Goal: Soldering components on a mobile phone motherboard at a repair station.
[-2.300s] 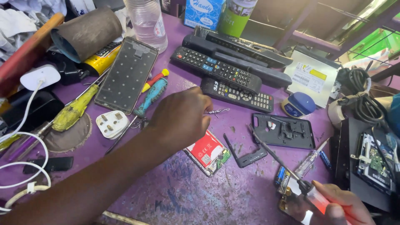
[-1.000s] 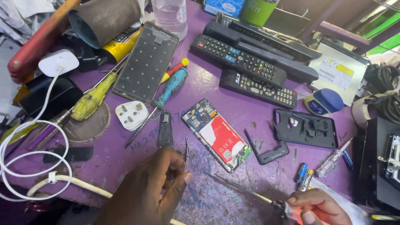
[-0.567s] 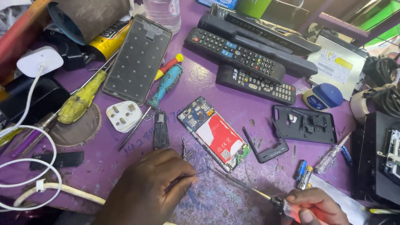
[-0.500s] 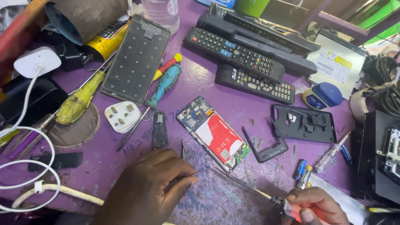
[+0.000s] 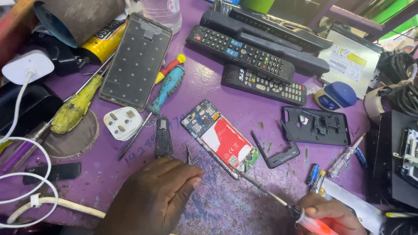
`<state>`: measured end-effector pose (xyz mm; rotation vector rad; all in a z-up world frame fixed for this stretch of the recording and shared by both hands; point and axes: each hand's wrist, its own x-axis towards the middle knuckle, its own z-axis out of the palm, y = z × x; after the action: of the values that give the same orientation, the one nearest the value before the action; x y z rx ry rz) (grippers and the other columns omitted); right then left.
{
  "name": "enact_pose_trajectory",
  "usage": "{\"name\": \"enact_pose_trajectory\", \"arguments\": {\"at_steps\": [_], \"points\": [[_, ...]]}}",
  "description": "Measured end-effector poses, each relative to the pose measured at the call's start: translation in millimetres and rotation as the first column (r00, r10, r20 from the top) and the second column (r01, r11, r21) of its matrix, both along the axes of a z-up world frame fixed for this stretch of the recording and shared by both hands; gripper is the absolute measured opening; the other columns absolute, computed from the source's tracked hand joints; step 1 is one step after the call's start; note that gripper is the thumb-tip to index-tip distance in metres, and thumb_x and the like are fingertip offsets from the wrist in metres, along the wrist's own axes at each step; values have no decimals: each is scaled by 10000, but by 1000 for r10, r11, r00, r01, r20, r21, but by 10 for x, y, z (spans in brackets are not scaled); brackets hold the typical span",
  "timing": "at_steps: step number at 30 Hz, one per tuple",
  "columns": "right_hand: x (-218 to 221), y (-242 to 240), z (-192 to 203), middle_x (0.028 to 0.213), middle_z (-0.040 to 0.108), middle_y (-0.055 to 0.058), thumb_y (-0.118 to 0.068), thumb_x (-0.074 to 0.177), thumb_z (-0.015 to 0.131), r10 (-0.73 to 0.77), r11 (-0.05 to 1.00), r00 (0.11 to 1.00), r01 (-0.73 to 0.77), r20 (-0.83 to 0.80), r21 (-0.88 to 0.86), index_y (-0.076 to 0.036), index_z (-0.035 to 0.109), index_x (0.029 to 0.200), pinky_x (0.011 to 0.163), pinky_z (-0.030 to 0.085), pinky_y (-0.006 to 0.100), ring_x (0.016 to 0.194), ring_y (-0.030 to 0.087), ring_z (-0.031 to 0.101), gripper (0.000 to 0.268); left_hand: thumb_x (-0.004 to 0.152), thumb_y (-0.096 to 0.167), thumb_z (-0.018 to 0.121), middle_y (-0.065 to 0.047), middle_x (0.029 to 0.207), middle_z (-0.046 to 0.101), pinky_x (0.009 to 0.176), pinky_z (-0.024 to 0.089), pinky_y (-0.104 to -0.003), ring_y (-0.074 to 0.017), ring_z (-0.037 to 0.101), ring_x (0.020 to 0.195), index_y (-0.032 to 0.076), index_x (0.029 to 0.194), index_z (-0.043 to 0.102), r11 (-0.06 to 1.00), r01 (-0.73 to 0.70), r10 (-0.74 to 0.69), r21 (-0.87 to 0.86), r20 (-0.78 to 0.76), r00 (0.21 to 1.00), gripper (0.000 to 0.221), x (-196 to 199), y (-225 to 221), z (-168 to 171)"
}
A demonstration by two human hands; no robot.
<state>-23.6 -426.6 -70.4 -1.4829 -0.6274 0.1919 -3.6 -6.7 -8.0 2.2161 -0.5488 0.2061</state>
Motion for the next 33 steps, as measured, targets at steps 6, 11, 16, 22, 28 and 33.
{"name": "enact_pose_trajectory", "arguments": {"at_steps": [6, 11, 16, 22, 28, 33], "points": [[83, -475, -336, 991, 802, 121, -343, 1080, 617, 106, 982, 993, -97, 51, -163, -111, 723, 1338, 791, 582, 434, 833, 286, 779, 363, 962, 347, 667, -56, 913, 791, 634, 600, -428, -267, 775, 767, 159, 1109, 680, 990, -132, 140, 54, -210, 968, 239, -39, 0, -131], [144, -456, -341, 1038, 850, 46, -220, 1004, 646, 83, 961, 988, -44, 132, -274, -114, 739, 1306, 862, 562, 429, 886, 252, 817, 334, 927, 532, 671, 8, 814, 773, 656, 592, -427, -218, 774, 780, 189, 1175, 586, 986, -149, 168, 80, -356, 919, 431, -52, 23, -145], [192, -39, -8, 786, 531, 29, -382, 1009, 737, 75, 977, 992, -52, 102, -209, -129, 709, 1331, 640, 389, 377, 630, 212, 487, 411, 1008, 488, 514, -16, 825, 729, 618, 562, -446, -229, 734, 769, 209, 1002, 614, 983, -158, 183, 94, -438, 880, 296, -50, -7, -46], [139, -237, -162, 854, 661, 64, -406, 999, 753, 73, 970, 996, -57, 59, -235, -135, 721, 1342, 722, 442, 403, 725, 241, 593, 439, 981, 309, 679, -24, 726, 632, 571, 493, -440, -234, 628, 725, 183, 849, 591, 991, -105, 123, 82, -262, 957, 203, -24, -34, -102], [100, -91, -136, 894, 656, 22, -451, 1034, 720, 123, 960, 989, -97, 81, -262, -143, 671, 1404, 722, 472, 388, 741, 225, 572, 483, 934, 271, 719, -24, 725, 599, 543, 493, -459, -231, 611, 749, 187, 798, 569, 971, -106, 151, 213, -205, 967, 219, -30, -87, -141], [204, 159, -55, 772, 623, -52, -251, 1017, 708, 137, 968, 989, -121, 60, -221, -183, 719, 1351, 531, 391, 340, 561, 185, 351, 341, 892, 261, 740, -1, 702, 568, 520, 488, -469, -222, 605, 741, 202, 760, 526, 955, -137, 186, 263, -171, 968, 258, -25, -118, -137]]}}
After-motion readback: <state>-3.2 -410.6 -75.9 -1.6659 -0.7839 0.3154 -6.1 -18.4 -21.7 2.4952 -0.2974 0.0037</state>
